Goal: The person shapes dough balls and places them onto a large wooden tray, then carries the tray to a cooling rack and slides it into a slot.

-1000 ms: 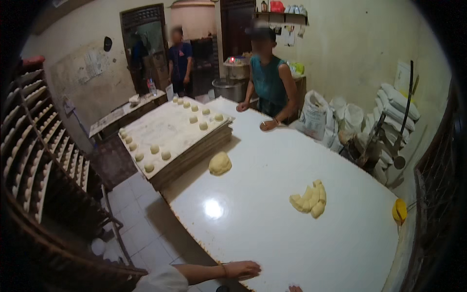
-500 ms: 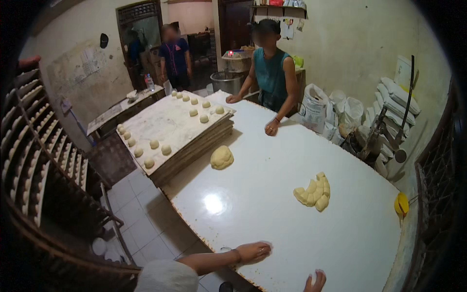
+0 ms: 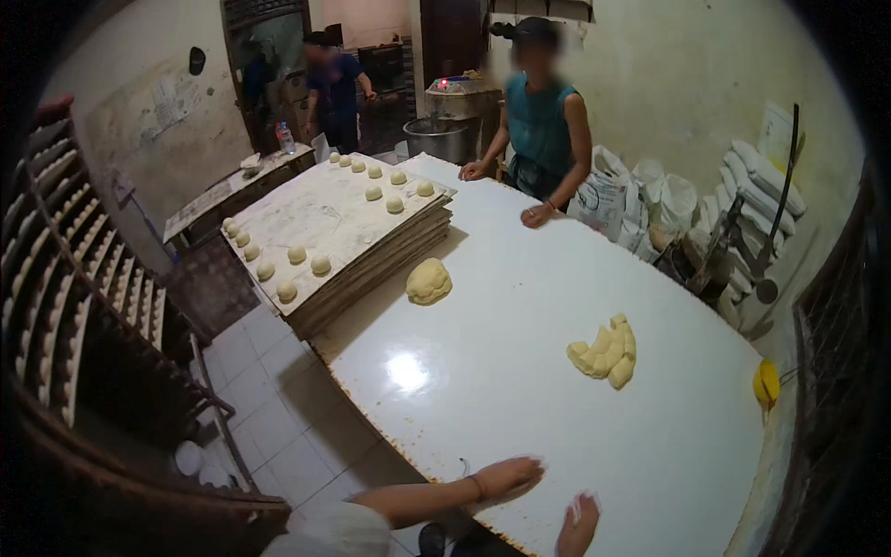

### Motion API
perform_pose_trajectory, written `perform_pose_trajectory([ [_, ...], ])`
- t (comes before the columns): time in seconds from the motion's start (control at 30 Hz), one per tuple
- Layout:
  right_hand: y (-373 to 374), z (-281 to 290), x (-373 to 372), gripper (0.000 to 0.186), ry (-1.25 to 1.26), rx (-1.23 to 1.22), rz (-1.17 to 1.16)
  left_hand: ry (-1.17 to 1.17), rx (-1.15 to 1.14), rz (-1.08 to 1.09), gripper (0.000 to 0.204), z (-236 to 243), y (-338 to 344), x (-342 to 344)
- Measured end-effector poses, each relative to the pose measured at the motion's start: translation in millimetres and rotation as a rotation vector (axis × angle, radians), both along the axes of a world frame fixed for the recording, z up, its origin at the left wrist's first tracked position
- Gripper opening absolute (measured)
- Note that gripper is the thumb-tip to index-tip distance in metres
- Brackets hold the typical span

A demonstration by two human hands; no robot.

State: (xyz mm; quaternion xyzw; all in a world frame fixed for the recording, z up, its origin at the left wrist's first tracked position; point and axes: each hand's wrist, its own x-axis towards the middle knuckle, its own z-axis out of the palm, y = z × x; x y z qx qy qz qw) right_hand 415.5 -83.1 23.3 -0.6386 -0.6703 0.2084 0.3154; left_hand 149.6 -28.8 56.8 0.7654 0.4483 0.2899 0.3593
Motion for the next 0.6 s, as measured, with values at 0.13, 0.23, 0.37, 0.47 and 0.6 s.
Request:
perform_pose_trajectory([
  [0.13, -55.0, -23.2, 73.9, 0.037, 0.018, -0.131, -0.029, -0.020, -0.023, -0.107, 0.026, -49.5, 0.9, -71.0],
  [0.23, 27.6, 13.8, 30.8, 0.036, -0.086, 0.080, -0.068, -0.009, 0.208, 0.098, 0.029, -40.5, 53.6, -30.4],
  [0.37, -9.0, -2.7, 12.3, 0.034, -0.111, 0.074, 0.130, 0.052, 0.201, -0.107, 0.030, -33.6, 16.3, -16.8],
  [0.47, -32.0, -13.3, 63.0, 0.038, 0.160, -0.353, 0.000, 0.138, 0.268, -0.253, 0.030, -53.1, 10.4, -91.9],
  [0.6, 43.9, 0.6, 27.9, 0.039, 0.001, 0.040, -0.083, 0.091, 0.138, 0.083, 0.030, -0.2, 46.2, -33.8],
])
